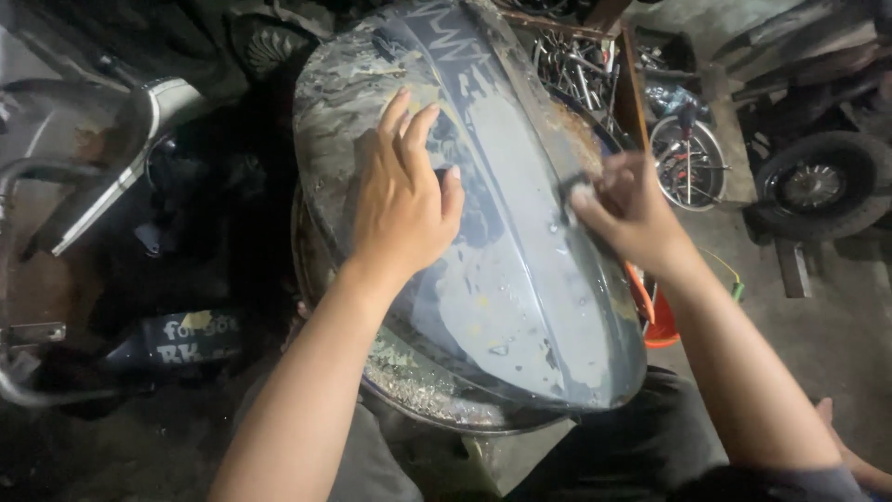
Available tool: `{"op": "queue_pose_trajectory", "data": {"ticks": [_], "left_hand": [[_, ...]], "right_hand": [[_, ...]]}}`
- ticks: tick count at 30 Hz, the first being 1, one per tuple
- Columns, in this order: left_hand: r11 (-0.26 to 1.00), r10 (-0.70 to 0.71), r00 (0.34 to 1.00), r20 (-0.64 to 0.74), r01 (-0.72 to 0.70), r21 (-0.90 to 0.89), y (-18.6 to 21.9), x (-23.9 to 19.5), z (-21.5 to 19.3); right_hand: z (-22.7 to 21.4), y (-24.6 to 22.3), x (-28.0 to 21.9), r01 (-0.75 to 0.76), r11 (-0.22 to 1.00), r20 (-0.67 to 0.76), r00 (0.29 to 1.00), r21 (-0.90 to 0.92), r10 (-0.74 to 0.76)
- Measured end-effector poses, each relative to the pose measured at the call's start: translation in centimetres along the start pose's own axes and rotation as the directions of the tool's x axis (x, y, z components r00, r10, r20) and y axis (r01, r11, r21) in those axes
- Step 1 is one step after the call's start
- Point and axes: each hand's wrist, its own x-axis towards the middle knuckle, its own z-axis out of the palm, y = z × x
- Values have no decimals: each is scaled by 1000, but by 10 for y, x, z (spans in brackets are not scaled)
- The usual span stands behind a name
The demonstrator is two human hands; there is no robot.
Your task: The person sands the surface of a large, curved metal part using a sanding block. They hold the part steady with one hand while moving the sanding block back and forth with the other to smooth the surface.
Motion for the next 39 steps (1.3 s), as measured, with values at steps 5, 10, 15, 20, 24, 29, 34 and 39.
{"op": "queue_pose_trajectory", "data": {"ticks": [5,10,15,20,24,29,34,39], "left_hand": [[999,6,1000,-12,-6,40,0,1,2],[999,-20,1000,-8,21,29,0,-2,5],[999,-30,999,14,29,32,1,-1,3],[999,-21,1000,7,20,42,-1,-1,5],[999,-12,1000,-5,13,37,-2,-1,7],[1000,-5,1000,-6,5,-10,-6,-1,6],[1000,1,1000,-14,-1,15,-5,-2,4],[1000,-7,1000,-11,7,-12,-3,-4,4]], "right_hand": [[3,-44,-38,-257,897,-235,955,-359,180],[-2,-24,20,-84,760,-193,980,-645,-56],[0,-23,111,-68,806,-190,980,-588,-55],[13,-18,171,95,844,-109,978,-527,-178],[28,-26,171,158,914,-110,971,-375,-213],[21,-17,135,176,885,-88,968,-431,-236],[10,-37,41,9,941,-24,1000,-338,-18],[1,-9,-37,-114,979,-68,992,-167,104]]}}
